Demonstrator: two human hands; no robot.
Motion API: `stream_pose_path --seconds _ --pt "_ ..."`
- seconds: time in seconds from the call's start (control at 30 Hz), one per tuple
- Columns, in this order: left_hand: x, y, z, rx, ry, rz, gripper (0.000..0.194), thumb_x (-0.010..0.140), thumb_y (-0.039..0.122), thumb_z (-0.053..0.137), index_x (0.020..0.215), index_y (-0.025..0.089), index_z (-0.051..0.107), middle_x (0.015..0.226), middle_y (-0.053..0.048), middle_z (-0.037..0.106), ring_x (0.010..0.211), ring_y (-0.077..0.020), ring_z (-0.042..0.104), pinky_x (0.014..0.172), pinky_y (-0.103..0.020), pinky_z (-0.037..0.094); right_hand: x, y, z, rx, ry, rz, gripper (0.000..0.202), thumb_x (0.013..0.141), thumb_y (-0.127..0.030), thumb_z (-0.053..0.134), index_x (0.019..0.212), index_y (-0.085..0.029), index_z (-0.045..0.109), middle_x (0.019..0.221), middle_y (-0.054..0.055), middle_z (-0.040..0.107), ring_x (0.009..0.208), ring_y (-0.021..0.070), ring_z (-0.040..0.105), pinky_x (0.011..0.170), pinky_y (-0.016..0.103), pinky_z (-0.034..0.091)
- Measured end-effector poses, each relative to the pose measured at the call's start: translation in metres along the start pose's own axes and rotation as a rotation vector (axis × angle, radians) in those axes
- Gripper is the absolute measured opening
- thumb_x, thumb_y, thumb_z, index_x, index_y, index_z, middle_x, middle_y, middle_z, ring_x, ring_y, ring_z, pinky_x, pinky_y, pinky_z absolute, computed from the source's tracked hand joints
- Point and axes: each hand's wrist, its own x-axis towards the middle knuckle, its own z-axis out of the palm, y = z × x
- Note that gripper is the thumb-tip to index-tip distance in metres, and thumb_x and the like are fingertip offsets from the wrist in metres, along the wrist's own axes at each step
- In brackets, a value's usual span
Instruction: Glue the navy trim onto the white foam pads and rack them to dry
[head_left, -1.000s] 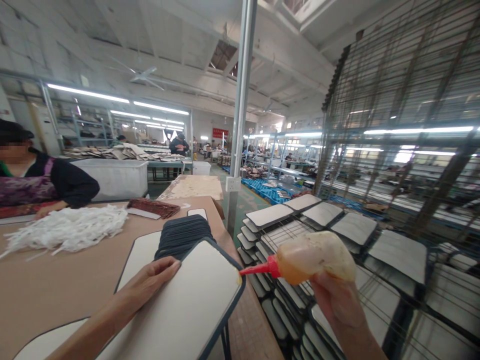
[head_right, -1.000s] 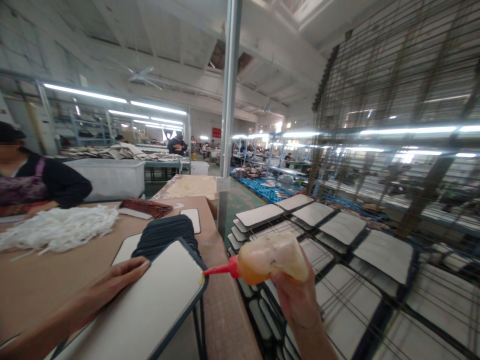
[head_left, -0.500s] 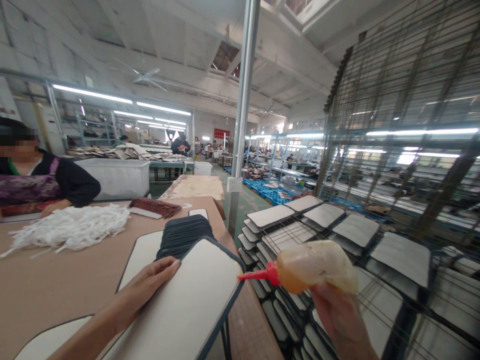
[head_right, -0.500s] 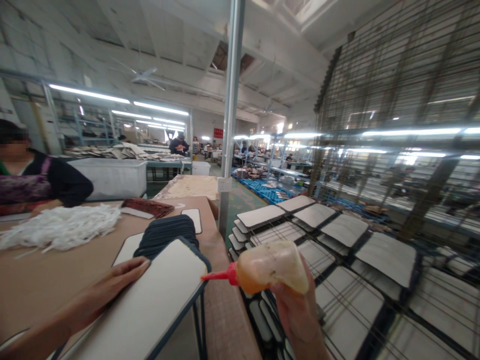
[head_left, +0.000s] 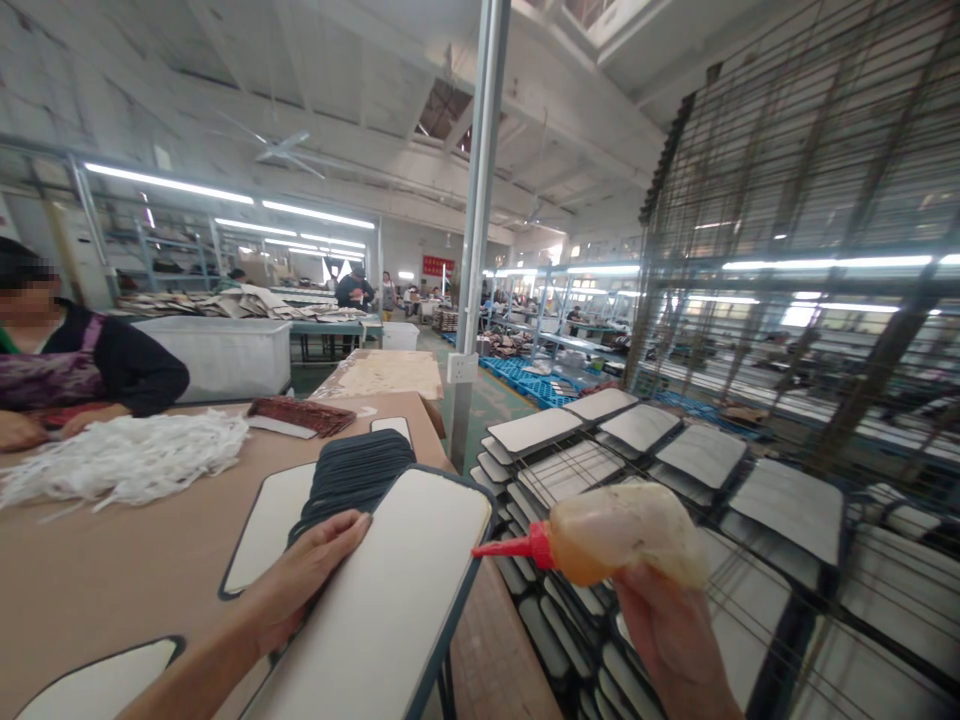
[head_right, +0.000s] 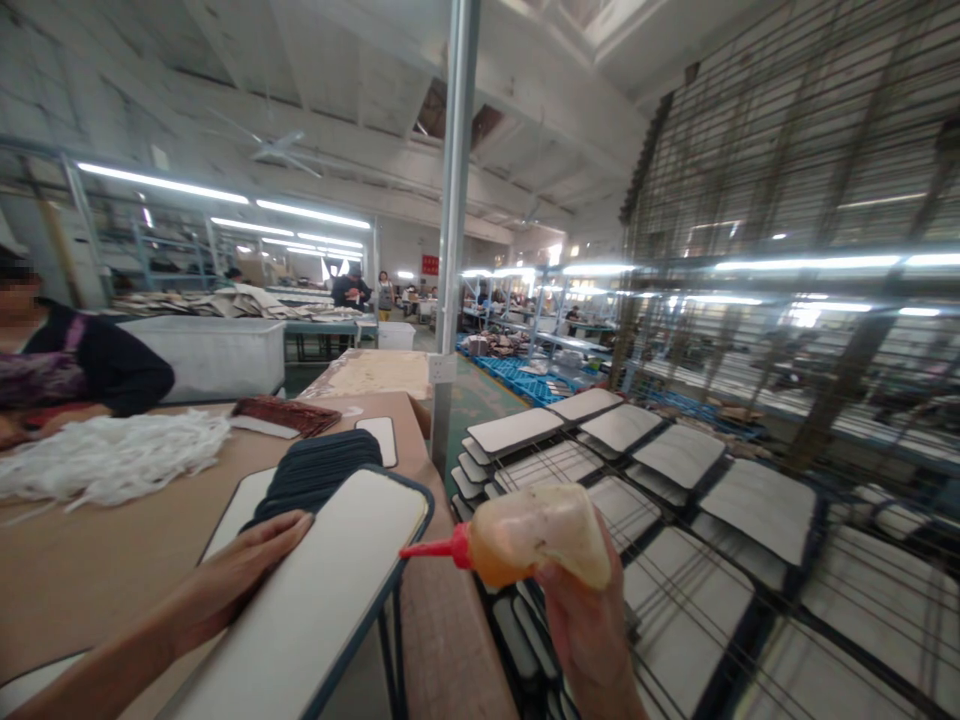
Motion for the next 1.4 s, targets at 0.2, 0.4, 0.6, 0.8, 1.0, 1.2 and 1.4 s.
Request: stream_pose_path --seconds 0.2,0.4,0.6,0.8,1.0,1.2,1.4 --pt "0.01 0.004 0.016 -0.01 0.007 0.019 0.047 0.055 0.055 0.078 0.07 0.02 0.052 0.056 0.007 0.057 0.05 -0.0091 0.05 0.046 -0.018 0.039 -0.001 -0.004 -0.004 0.017 0.024 0.033 0.062 0.052 -0.021 0.085 0.11 -0.028 0.066 0.089 0.004 0.073 0.078 0.021 0.067 0.072 0.031 0.056" --pt "0.023 0.009 0.032 -0.008 -0.014 0.023 0.051 0.051 0.057 0.079 0.074 0.019 0.053 0.058 0.006 0.06 0.053 -0.0096 0.052 0.048 -0.018 0.04 -0.006 -0.012 -0.009 0.045 0.006 0.064 0.064 0.058 -0.02 0.084 0.117 -0.031 0.061 0.1 0.002 0.072 0.084 0.0189 0.066 0.078 0.029 0.054" --pt "0.033 0.014 0.045 0.019 -0.031 0.048 0.054 0.048 0.058 0.079 0.072 0.019 0.051 0.057 0.006 0.059 0.05 -0.0093 0.051 0.046 -0.018 0.039 -0.007 -0.018 -0.019 0.036 0.005 0.077 0.066 0.056 -0.018 0.085 0.117 -0.03 0.062 0.097 0.002 0.072 0.077 0.0175 0.066 0.073 0.027 0.055" --pt "0.04 0.021 0.059 0.027 -0.02 0.055 0.048 0.052 0.054 0.079 0.07 0.019 0.052 0.055 0.005 0.06 0.049 -0.0108 0.053 0.045 -0.019 0.041 -0.008 -0.026 -0.022 0.024 0.015 0.087 0.067 0.054 -0.021 0.086 0.116 -0.029 0.063 0.096 0.003 0.072 0.076 0.0193 0.066 0.072 0.029 0.055" --pt "0.053 0.027 0.07 0.017 -0.033 0.063 0.035 0.061 0.044 0.077 0.07 0.018 0.055 0.053 0.004 0.062 0.047 -0.0118 0.056 0.045 -0.021 0.043 -0.009 -0.029 -0.029 0.045 0.013 0.094 0.065 0.053 -0.021 0.087 0.113 -0.029 0.064 0.099 0.003 0.072 0.078 0.0198 0.066 0.072 0.029 0.056" --pt "0.067 0.03 0.076 0.01 -0.08 0.047 0.03 0.064 0.039 0.076 0.073 0.017 0.058 0.055 0.002 0.064 0.049 -0.0138 0.059 0.047 -0.022 0.046 -0.012 -0.032 -0.033 0.015 -0.001 0.114 0.06 0.053 -0.024 0.087 0.109 -0.031 0.065 0.091 0.0 0.073 0.079 0.0199 0.067 0.073 0.028 0.056" --pt "0.078 0.035 0.081 0.017 -0.094 0.041 0.024 0.068 0.036 0.073 0.072 0.017 0.059 0.052 0.001 0.064 0.045 -0.0142 0.058 0.045 -0.023 0.047 -0.018 -0.037 -0.033 -0.021 0.033 0.153 0.061 0.05 -0.026 0.088 0.107 -0.033 0.065 0.089 -0.001 0.073 0.081 0.0221 0.066 0.075 0.032 0.056"
